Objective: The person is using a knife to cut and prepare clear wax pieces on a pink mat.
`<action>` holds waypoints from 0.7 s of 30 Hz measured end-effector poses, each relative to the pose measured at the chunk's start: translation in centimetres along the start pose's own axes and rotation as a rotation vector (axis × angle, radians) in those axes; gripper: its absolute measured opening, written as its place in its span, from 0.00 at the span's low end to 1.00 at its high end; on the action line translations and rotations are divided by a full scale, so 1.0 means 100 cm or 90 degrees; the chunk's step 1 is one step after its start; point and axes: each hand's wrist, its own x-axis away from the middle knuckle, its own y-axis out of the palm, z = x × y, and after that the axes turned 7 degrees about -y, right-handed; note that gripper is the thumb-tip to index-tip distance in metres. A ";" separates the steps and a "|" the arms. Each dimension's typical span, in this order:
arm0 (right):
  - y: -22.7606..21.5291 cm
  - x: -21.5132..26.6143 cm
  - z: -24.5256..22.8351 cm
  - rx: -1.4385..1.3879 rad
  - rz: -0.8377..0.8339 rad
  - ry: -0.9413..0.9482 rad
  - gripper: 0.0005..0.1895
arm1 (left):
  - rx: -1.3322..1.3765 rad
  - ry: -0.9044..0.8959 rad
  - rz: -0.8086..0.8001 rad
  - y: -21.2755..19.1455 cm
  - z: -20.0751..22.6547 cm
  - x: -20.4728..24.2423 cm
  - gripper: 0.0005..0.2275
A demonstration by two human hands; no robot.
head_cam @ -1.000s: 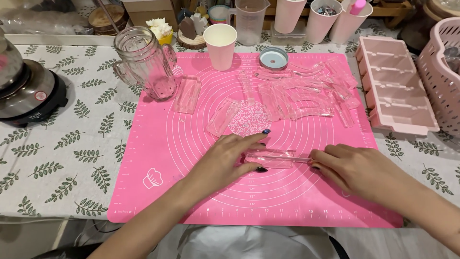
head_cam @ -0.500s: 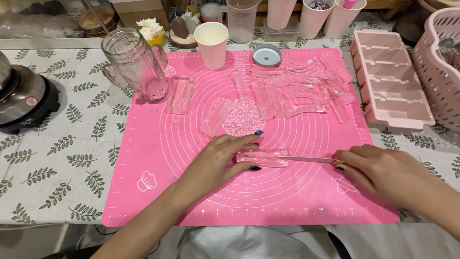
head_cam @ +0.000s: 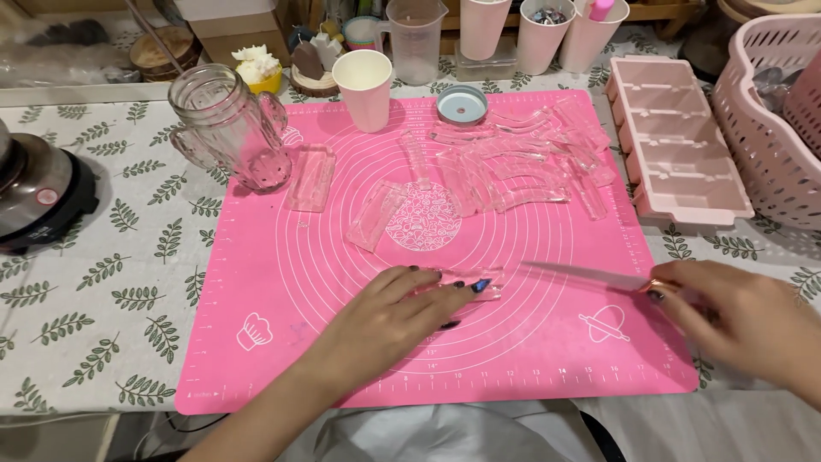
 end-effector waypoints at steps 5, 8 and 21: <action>-0.003 0.000 -0.013 -0.011 0.115 0.023 0.17 | 0.039 -0.004 -0.024 -0.004 0.005 0.008 0.24; -0.005 -0.003 -0.034 0.044 0.151 -0.006 0.16 | 0.037 0.008 -0.012 -0.002 0.007 0.013 0.23; -0.008 -0.048 -0.151 -0.074 0.210 -0.342 0.20 | 0.032 -0.094 0.099 -0.006 0.015 0.017 0.19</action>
